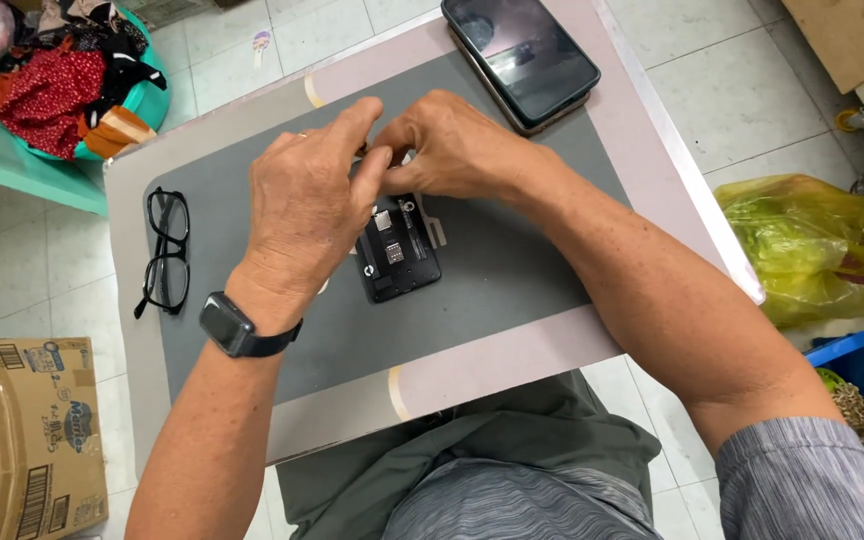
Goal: Using a small prying tool to carefully remove the back cover of a mobile phone for repair.
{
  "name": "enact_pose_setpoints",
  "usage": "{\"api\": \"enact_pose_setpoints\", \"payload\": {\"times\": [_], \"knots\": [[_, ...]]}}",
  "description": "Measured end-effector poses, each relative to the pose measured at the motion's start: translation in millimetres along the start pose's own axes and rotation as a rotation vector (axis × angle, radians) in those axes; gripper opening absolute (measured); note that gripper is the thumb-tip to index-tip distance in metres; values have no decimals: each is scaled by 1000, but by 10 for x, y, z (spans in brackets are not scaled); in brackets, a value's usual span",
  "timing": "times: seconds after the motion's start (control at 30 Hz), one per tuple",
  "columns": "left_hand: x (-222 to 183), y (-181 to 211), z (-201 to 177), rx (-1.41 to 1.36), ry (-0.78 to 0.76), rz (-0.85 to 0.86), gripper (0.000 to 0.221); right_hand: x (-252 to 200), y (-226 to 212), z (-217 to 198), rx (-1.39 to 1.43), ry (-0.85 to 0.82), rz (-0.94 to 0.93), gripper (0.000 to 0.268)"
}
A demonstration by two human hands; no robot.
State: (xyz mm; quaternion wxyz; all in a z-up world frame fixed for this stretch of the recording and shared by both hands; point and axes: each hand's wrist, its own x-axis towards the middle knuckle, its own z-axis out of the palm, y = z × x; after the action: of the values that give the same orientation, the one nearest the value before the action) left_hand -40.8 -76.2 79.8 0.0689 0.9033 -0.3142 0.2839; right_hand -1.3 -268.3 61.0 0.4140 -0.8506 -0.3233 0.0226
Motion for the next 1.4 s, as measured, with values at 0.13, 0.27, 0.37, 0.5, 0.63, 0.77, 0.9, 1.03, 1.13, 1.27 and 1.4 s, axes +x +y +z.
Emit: {"api": "enact_pose_setpoints", "payload": {"times": [0.13, 0.27, 0.37, 0.5, 0.63, 0.77, 0.9, 1.03, 1.13, 1.27, 1.4], "knots": [[9, -13, -18, -191, -101, -59, 34, 16, -27, -262, 263, -117, 190, 24], [69, -6, 28, -263, -90, -84, 30, 52, 312, -204, 429, 86, 158, 26], [75, -9, 93, -240, -72, -113, 27, 179, 778, 137, 252, 303, 69, 26], [43, 49, 115, -156, -44, -107, 25, 158, 802, 302, -89, 436, -63, 29], [18, 35, 168, -83, 2, -98, 24, 86, 775, 336, -262, 402, -224, 23], [35, -37, 93, -145, -3, -119, 25, 82, 780, 337, -255, 388, -245, 24], [135, -170, -65, -246, 57, -178, 22, 61, 752, 312, -263, 356, -218, 26], [192, -293, -26, -298, 83, -164, 20, 89, 757, 288, -208, 359, -214, 26], [187, -284, 87, -338, 67, -154, 18, 122, 735, 244, -208, 338, -208, 27], [205, -297, 92, -356, 30, -204, 19, 135, 702, 224, -208, 344, -220, 18], [243, -315, 42, -421, -24, -270, 20, 132, 646, 170, -194, 243, -253, 13]]}}
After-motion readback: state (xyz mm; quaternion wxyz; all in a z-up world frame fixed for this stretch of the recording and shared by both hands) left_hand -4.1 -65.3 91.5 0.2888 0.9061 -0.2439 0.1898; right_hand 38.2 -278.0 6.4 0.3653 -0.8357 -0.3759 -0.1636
